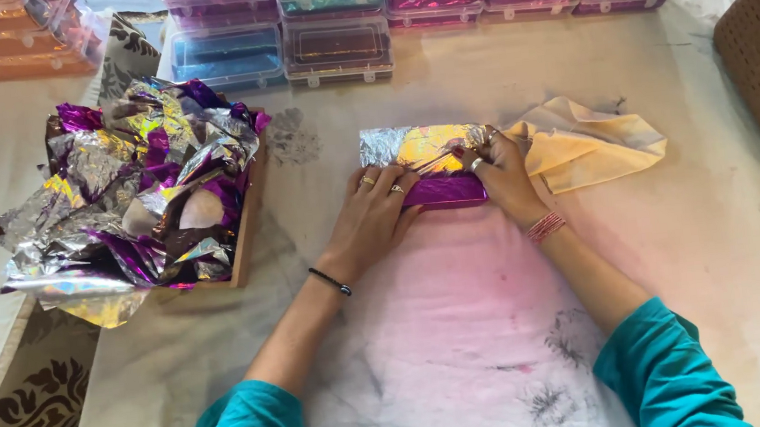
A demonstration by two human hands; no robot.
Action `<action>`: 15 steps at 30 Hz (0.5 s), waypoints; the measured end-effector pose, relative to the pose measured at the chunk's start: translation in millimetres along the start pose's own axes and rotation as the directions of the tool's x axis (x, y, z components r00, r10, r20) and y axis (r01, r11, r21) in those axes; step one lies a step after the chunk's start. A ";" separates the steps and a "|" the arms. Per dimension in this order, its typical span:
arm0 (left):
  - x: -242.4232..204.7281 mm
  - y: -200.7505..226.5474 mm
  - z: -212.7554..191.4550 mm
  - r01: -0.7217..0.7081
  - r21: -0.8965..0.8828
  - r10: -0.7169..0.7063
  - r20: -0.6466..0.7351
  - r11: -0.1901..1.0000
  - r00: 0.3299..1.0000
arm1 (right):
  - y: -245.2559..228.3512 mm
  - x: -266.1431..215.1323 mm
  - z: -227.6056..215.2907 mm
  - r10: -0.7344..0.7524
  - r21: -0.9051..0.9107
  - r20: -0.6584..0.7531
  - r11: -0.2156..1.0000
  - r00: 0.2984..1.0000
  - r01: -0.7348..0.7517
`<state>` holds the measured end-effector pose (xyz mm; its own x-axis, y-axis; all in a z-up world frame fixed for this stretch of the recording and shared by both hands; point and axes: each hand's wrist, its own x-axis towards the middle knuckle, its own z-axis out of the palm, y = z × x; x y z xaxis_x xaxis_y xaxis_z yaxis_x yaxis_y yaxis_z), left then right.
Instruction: Wipe and polish small wooden pieces with a cloth and wrap finished items in foil.
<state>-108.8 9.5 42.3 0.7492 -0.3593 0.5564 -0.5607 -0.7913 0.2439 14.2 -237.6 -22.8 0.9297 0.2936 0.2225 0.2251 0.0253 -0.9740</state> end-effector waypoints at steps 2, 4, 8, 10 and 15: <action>0.4 -0.4 1.2 -0.011 0.004 0.011 -0.011 1.000 1.000 | -31.6 -6.7 12.4 -0.008 0.075 0.023 0.997 1.000 0.006; -0.9 -1.2 5.2 -0.024 0.008 0.025 -0.024 1.000 0.999 | -35.6 -10.7 12.2 -0.019 0.148 0.043 0.989 0.999 0.012; -2.6 -1.2 11.3 0.011 0.056 -0.008 -0.064 0.998 0.998 | -25.3 -12.7 5.7 -0.017 0.189 0.079 0.982 0.997 0.001; -2.9 0.0 12.1 0.038 0.053 -0.035 -0.065 0.998 0.997 | -28.7 -15.1 3.8 0.015 0.194 0.071 0.981 0.997 -0.029; -3.1 0.2 11.4 0.080 0.069 -0.076 -0.059 0.994 0.995 | -90.4 -28.5 15.5 0.047 0.093 0.287 0.993 0.957 -0.076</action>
<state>-107.2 4.8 31.6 0.7674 -0.2688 0.5821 -0.4734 -0.8499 0.2316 -37.1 -233.5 58.3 0.8164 0.5561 0.1554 0.1256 0.0916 -0.9878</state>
